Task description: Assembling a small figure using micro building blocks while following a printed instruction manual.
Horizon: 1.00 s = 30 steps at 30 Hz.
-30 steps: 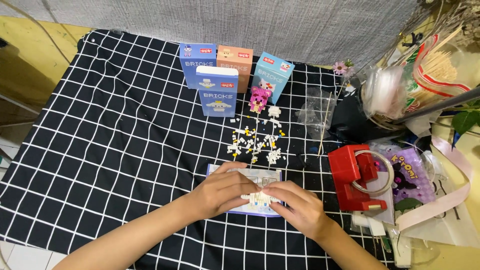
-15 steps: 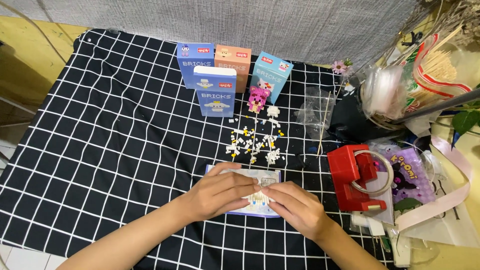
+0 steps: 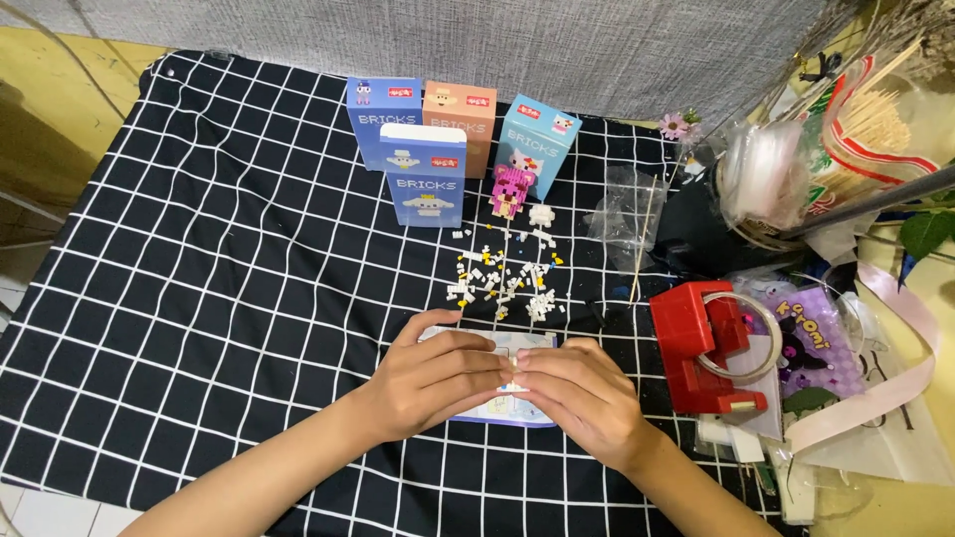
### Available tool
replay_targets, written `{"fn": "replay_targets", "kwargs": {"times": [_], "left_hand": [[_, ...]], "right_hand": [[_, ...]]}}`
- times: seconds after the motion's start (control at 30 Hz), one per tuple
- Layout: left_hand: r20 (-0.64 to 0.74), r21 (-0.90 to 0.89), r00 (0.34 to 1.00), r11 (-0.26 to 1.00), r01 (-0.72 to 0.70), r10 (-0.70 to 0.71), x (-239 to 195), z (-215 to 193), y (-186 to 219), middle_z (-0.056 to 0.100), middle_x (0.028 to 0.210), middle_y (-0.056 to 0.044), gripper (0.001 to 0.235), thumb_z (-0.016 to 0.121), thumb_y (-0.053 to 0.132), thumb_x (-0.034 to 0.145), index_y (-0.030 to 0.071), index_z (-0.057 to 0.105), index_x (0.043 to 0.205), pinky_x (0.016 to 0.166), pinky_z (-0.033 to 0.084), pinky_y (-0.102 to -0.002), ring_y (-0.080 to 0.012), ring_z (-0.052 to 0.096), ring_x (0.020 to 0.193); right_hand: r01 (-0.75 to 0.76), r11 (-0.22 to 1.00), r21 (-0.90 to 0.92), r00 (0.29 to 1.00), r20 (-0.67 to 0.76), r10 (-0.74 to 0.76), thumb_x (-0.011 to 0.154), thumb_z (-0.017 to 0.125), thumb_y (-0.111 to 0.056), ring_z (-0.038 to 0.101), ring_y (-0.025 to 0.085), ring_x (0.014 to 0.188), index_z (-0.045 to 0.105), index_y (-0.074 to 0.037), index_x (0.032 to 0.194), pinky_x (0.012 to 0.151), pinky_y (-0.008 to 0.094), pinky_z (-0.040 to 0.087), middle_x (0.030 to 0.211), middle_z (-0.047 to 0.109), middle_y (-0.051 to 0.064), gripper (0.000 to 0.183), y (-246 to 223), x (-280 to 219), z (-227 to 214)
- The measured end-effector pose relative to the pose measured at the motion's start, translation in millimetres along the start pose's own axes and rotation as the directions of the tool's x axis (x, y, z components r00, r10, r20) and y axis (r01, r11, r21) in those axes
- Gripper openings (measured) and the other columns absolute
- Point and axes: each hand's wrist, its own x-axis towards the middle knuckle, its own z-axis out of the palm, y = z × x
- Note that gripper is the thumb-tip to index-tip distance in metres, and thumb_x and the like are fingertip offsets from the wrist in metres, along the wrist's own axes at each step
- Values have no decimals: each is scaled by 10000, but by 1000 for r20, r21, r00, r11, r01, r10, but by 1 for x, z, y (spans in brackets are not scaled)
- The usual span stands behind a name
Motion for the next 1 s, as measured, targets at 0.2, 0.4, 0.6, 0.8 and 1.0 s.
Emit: {"fn": "replay_targets", "kwargs": {"times": [0.2, 0.4, 0.6, 0.8, 1.0], "left_hand": [[-20, 28, 999, 999, -38, 39, 3, -2, 1, 781, 1038, -24, 16, 752, 89, 976, 79, 743, 985, 1010, 457, -414, -199, 765, 972], [72, -232, 997, 972, 34, -17, 0, 0, -2, 680, 1099, -150, 125, 707, 44, 987, -17, 664, 1088, 902, 580, -403, -289, 699, 965], [391, -255, 899, 915, 312, -197, -20, -16, -24, 587, 1240, -206, 97, 613, 78, 1011, 21, 564, 1073, 923, 596, -472, -363, 659, 1132], [596, -207, 713, 786, 582, -371, -27, -35, -41, 602, 1213, -105, 225, 691, -42, 913, 78, 610, 1085, 685, 546, -337, -242, 693, 812], [607, -206, 715, 801, 562, -346, -28, -36, -44, 623, 1197, -93, 205, 673, -10, 935, 70, 617, 1115, 804, 582, -368, -275, 711, 977]], "right_hand": [[45, 999, 1, 999, -16, -45, 866, 820, -5, 774, 283, 1050, 720, 12, 1077, 877, 367, 552, 1124, 733, 147, 234, 1, -1, 3], [-47, 995, 90, 999, -15, 49, 895, 762, -1, 724, 309, 1095, 718, 26, 1105, 985, 370, 633, 1208, 677, 201, 216, 5, -3, 5], [-288, 954, 83, 956, 76, 282, 811, 843, -60, 725, 242, 1048, 691, 12, 1198, 956, 338, 612, 1146, 747, 146, 423, 19, -14, -8], [-309, 951, 28, 887, 369, 277, 890, 745, -103, 718, 191, 956, 752, -109, 1113, 872, 359, 507, 1054, 772, 44, 224, 23, -16, -20], [-316, 946, -67, 821, 480, 309, 922, 720, -185, 665, 195, 1010, 751, -117, 1141, 886, 369, 480, 1111, 731, 20, 232, 27, -26, -11]]}}
